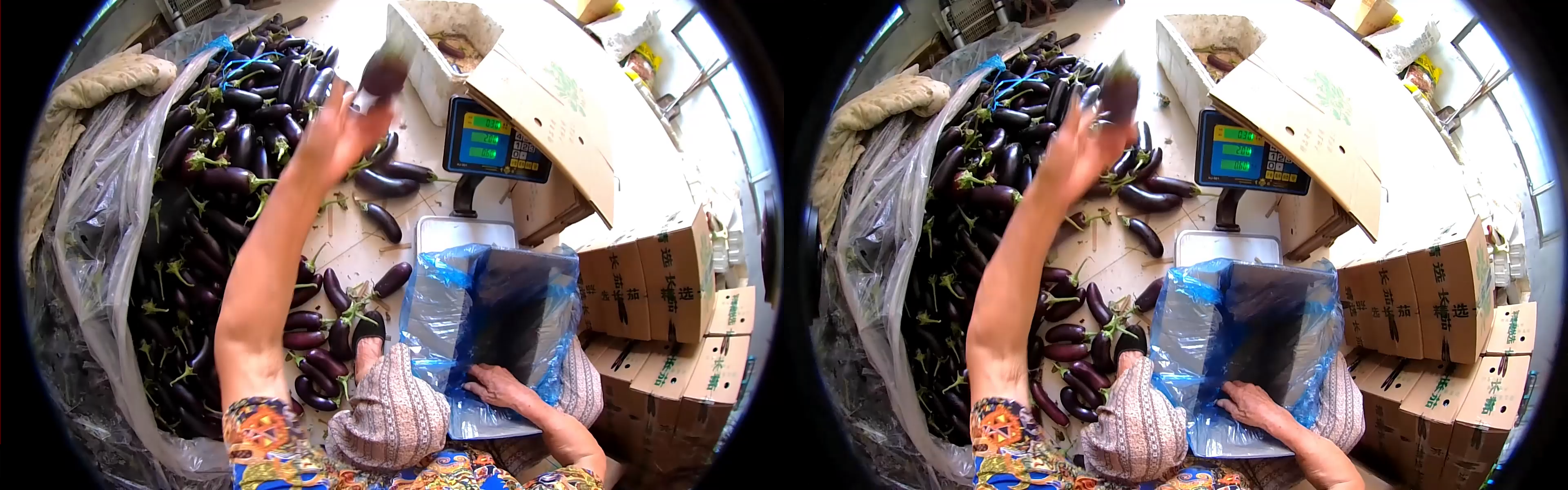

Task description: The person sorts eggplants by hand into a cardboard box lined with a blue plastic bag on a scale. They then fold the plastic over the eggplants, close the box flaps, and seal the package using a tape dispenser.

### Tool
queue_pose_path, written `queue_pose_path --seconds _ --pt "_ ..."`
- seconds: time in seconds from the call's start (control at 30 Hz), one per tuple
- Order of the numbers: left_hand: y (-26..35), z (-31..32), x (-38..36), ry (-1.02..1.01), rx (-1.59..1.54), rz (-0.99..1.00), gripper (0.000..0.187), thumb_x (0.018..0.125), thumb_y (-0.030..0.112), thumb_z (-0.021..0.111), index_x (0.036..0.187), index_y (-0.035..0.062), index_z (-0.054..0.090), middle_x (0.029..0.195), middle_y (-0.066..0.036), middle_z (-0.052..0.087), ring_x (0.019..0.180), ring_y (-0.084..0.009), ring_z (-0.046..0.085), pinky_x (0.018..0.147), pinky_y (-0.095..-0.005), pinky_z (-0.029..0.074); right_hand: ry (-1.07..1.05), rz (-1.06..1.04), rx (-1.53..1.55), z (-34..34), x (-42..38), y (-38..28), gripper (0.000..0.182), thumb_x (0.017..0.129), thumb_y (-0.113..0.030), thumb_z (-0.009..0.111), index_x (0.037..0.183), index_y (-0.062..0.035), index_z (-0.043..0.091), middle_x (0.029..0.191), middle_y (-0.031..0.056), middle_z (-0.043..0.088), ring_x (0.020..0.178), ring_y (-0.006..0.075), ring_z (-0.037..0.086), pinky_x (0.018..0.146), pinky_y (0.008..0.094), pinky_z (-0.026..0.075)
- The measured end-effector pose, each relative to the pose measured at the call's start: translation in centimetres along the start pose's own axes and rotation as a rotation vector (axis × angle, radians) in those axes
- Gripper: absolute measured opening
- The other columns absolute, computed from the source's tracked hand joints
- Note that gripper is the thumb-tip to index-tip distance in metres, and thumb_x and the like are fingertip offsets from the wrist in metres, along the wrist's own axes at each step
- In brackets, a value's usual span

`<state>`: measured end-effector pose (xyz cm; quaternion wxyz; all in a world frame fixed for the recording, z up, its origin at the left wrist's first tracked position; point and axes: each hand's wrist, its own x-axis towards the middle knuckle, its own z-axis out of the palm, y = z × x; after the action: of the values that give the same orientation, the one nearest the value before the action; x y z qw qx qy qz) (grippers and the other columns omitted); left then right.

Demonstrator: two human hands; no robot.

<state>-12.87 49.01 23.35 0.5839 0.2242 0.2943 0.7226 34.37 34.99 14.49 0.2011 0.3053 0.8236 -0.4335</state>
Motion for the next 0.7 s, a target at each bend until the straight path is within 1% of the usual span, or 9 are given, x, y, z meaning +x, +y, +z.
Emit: queue_pose_path --seconds 0.03,0.13,0.23,0.33,0.4,0.5,0.6,0.63,0.7 --pt "0.8 1.2 2.4 -0.02 0.084 0.112 0.079 0.104 0.045 0.044 0.152 -0.002 0.003 0.134 -0.029 0.051 0.115 -0.0357 0.061 0.091 -0.0411 0.052 0.019 0.004 0.003 -0.2 -0.2 -0.2 0.032 0.094 -0.028 0.059 0.109 0.0012 0.057 0.102 0.0272 0.063 0.096 0.0455 0.06 0.082 0.0504 0.049" --pt "1.8 3.4 0.3 -0.069 0.379 0.131 0.053 0.104 0.032 0.048 0.143 -0.0019 0.038 0.127 -0.022 0.061 0.115 -0.0285 0.062 0.094 -0.0328 0.05 0.139 -0.029 -0.003 -0.9 -1.2 0.2 0.029 0.091 -0.023 0.062 0.109 -0.0003 0.06 0.102 0.0259 0.063 0.095 0.0457 0.06 0.081 0.0486 0.049" --pt "0.0 -3.0 -8.2 0.044 0.683 0.046 0.043 0.102 0.033 0.053 0.131 0.0011 0.056 0.114 -0.013 0.069 0.102 -0.0201 0.068 0.089 -0.0309 0.052 0.204 -0.029 0.018 -1.4 -1.3 -1.1 0.025 0.088 -0.015 0.065 0.107 -0.0001 0.059 0.099 0.0254 0.061 0.094 0.0458 0.058 0.08 0.0478 0.047" --pt "-2.7 -10.6 -20.1 0.38 0.76 -0.176 0.042 0.095 0.03 0.063 0.128 0.0045 0.059 0.109 -0.007 0.07 0.096 -0.0146 0.066 0.083 -0.026 0.05 0.074 0.008 0.004 -1.8 -0.5 -2.3 0.028 0.088 -0.012 0.064 0.112 0.002 0.057 0.102 0.0248 0.061 0.093 0.0453 0.059 0.079 0.0478 0.048" --pt "-5.6 -16.8 -28.9 0.449 0.918 -0.327 0.037 0.09 0.025 0.068 0.12 0.004 0.064 0.101 -0.003 0.068 0.09 -0.0106 0.061 0.077 -0.0246 0.049 0.029 -0.005 -0.014 -1.4 -0.2 -2.1 0.027 0.087 -0.011 0.066 0.109 0.0021 0.057 0.1 0.0248 0.06 0.092 0.0455 0.058 0.078 0.0484 0.047" --pt "-11.6 -22.7 -40.1 0.579 1.207 -0.436 0.036 0.083 0.012 0.069 0.118 0.0037 0.065 0.108 -0.006 0.069 0.1 -0.0204 0.064 0.089 -0.0323 0.051 -0.011 0.041 -0.007 -1.4 0.3 -2.5 0.027 0.087 -0.011 0.065 0.109 0.0022 0.057 0.099 0.0254 0.06 0.093 0.0467 0.058 0.079 0.049 0.046" --pt "-15.8 -24.5 -43.7 0.436 1.765 -0.194 0.055 0.073 0.002 0.066 0.127 0.0092 0.06 0.133 -0.011 0.055 0.126 -0.0342 0.048 0.106 -0.0432 0.04 -0.032 0.05 0.013 -0.9 0.9 -1.9 0.028 0.088 -0.012 0.063 0.111 0.003 0.057 0.104 0.0269 0.06 0.097 0.0475 0.057 0.083 0.0489 0.046" --pt "-16.2 -23.2 -42.8 0.446 1.901 -0.328 0.064 0.071 0.001 0.068 0.133 0.0109 0.054 0.137 -0.011 0.051 0.128 -0.0315 0.045 0.104 -0.0451 0.038 -0.045 0.061 0.013 -0.8 1.0 -1.5 0.028 0.088 -0.012 0.063 0.111 0.003 0.057 0.104 0.0272 0.06 0.098 0.0476 0.057 0.083 0.0488 0.046" --pt "-17.5 -24.3 -41.6 0.436 2.072 -0.262 0.069 0.068 0.002 0.071 0.133 0.0124 0.052 0.134 -0.012 0.05 0.124 -0.0312 0.047 0.1 -0.0461 0.038 -0.06 0.085 0.015 -0.7 1.0 -0.9 0.028 0.088 -0.012 0.063 0.111 0.0031 0.057 0.106 0.0277 0.06 0.099 0.0477 0.057 0.084 0.0488 0.046"
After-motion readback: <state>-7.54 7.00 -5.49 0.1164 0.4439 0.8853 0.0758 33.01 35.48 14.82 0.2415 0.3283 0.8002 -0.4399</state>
